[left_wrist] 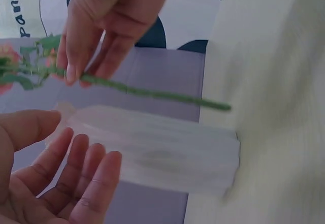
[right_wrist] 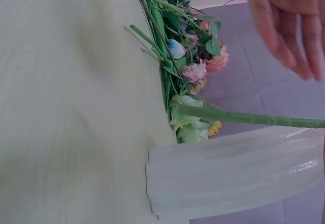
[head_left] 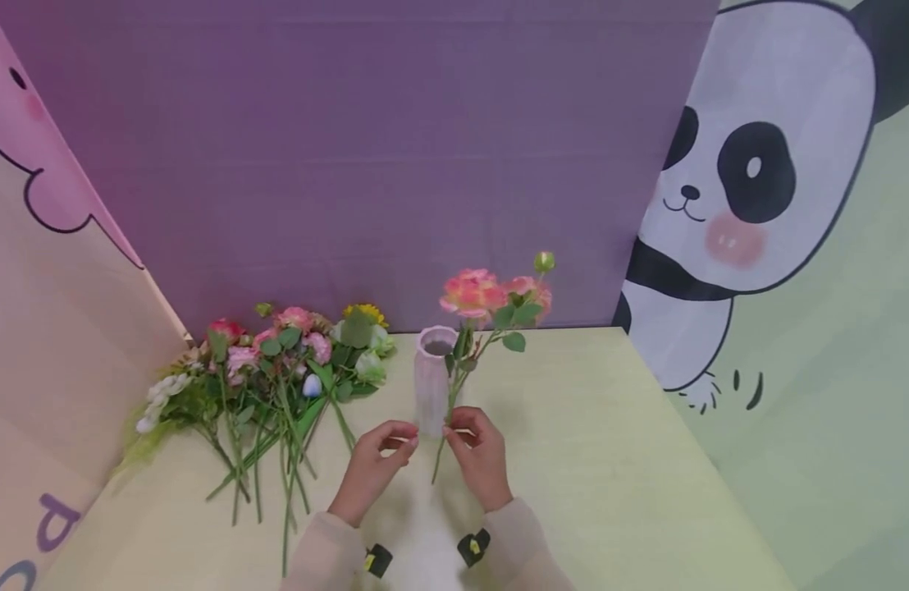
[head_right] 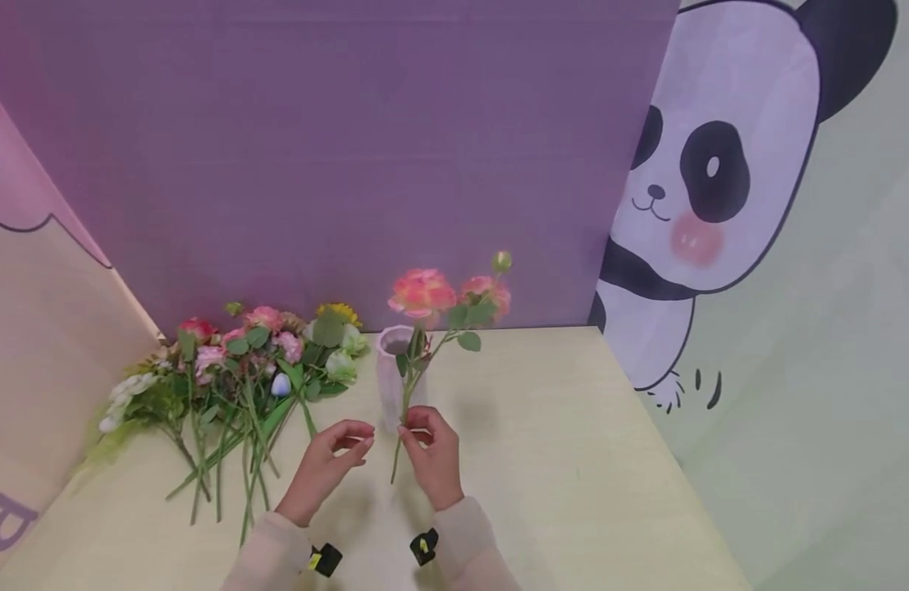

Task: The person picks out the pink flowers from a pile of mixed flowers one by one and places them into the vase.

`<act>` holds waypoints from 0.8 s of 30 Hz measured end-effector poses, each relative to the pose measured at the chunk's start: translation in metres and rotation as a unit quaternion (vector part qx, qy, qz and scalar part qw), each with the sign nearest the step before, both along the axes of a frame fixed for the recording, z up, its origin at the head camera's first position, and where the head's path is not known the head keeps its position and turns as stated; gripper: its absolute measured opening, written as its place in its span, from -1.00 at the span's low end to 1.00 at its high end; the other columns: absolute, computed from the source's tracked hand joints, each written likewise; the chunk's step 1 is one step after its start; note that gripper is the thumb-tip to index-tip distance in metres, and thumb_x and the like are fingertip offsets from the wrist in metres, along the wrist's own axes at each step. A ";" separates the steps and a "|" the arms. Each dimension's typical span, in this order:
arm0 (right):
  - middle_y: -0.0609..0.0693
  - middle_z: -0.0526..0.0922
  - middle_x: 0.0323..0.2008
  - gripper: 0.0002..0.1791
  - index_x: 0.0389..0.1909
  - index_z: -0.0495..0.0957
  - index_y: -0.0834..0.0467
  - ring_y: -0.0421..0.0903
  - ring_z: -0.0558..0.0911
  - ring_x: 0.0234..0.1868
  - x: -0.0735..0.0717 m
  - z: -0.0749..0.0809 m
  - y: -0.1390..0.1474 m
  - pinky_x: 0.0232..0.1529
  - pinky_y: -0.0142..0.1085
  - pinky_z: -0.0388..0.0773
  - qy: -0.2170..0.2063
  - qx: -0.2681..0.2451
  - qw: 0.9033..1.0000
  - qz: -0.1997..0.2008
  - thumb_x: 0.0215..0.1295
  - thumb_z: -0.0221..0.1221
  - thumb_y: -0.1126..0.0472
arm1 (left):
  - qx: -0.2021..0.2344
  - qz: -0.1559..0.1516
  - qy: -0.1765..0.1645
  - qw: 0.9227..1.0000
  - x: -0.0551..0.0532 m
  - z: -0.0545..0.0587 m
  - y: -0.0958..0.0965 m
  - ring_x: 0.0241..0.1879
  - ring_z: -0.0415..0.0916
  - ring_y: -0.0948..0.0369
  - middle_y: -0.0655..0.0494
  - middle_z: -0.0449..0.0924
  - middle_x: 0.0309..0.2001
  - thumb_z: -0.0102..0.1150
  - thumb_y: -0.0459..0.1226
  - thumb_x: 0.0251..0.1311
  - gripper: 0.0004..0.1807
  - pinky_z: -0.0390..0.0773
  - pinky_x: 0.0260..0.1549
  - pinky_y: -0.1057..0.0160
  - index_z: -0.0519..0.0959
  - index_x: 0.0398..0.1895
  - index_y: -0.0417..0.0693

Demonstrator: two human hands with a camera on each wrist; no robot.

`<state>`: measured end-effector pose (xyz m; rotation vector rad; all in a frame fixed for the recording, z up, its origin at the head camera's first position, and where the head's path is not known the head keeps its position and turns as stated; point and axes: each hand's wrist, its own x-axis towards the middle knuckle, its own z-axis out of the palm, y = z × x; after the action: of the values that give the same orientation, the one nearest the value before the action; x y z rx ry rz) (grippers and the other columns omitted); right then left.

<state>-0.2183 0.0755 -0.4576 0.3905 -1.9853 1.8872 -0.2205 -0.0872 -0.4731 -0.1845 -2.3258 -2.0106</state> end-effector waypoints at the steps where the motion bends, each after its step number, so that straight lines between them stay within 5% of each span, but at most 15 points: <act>1: 0.35 0.59 -0.34 -0.80 -0.23 0.48 0.43 -0.20 0.59 -0.32 -0.001 0.001 0.002 -0.29 -0.37 0.61 -0.003 0.000 1.000 -0.002 0.10 0.19 0.57 | -0.015 0.003 -0.004 1.000 -0.001 -0.002 -0.003 -0.28 0.53 0.16 -0.13 0.60 -0.18 0.23 -0.35 0.16 -0.84 0.59 -0.38 0.34 0.60 -0.20 -0.19; 15: 0.40 0.57 -0.30 -0.79 -0.21 0.47 0.46 -0.21 0.57 -0.29 -0.013 0.018 0.015 -0.27 -0.42 0.59 -0.003 0.003 1.000 0.010 0.10 0.19 0.57 | -0.139 0.020 -0.063 0.988 0.004 -0.024 -0.049 -0.17 0.50 0.14 0.04 0.60 -0.15 0.23 -0.27 0.18 -0.74 0.53 -0.28 0.24 0.56 -0.09 -0.17; 24: 0.47 0.53 -0.31 -0.76 -0.19 0.45 0.51 -0.24 0.59 -0.33 -0.041 0.038 0.026 -0.30 -0.45 0.60 0.023 -0.034 0.999 0.009 0.08 0.19 0.60 | -0.159 0.041 -0.037 0.986 0.001 -0.034 -0.069 -0.16 0.53 0.09 -0.03 0.61 -0.14 0.21 -0.35 0.16 -0.73 0.55 -0.23 0.19 0.55 -0.07 -0.23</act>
<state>-0.2595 0.1013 -0.4199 0.4299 -1.8897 1.9335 -0.2198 -0.1562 -0.5066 -0.0285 -2.6419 -1.6257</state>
